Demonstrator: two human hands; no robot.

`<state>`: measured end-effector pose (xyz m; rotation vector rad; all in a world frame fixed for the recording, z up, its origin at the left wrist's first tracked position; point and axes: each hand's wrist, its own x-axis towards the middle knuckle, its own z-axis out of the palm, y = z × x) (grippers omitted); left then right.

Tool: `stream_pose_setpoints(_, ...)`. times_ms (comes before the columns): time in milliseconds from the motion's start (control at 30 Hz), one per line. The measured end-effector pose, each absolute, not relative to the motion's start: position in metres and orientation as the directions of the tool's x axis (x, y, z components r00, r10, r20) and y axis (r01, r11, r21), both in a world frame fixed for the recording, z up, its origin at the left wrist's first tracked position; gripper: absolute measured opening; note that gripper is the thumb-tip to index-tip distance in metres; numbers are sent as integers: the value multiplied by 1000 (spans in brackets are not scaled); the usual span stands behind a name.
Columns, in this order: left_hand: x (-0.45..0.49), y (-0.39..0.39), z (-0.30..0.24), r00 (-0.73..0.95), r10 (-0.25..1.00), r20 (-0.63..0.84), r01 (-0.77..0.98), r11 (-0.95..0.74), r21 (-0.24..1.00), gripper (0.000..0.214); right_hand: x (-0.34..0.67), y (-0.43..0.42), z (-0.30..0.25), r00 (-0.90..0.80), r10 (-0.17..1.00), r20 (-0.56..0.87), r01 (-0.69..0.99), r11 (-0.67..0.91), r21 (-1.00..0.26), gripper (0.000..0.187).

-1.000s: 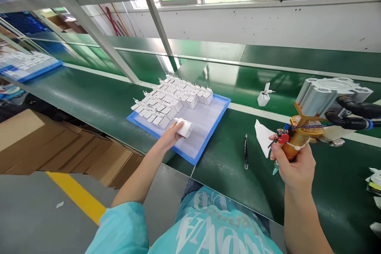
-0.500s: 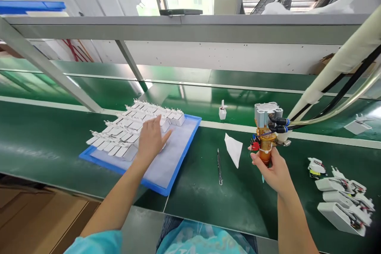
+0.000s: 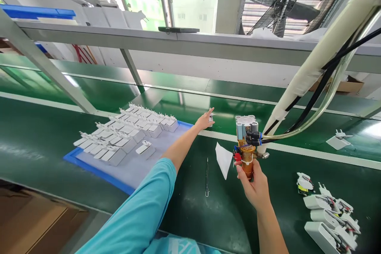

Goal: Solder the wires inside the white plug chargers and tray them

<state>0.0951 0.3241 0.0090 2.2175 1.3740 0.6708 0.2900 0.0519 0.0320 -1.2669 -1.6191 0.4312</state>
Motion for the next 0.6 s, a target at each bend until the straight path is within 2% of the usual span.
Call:
stream_pose_setpoints(167,66,281,35,450,883,135,684,-438,584,76,291,48,35,30,854,520,605,399,-690,15)
stream_pose_setpoints(267,39,212,53,565,814,132,614,-522,592,75,289,45,41,35,832,553,675,388,-627,16)
stream_pose_setpoints(367,18,136,56,647,762,21,587,-515,624,70,288,43,44,28,825,565,708,383,-594,18)
stream_pose_setpoints(500,5,72,32,639,763,-96,611,-428,666,70,286,43,43,49,853,519,669,358,-651,19)
stream_pose_setpoints(600,5,53,12,573,816,-80,611,-361,704,71,283,43,41,87,873,479,595,340,-728,21)
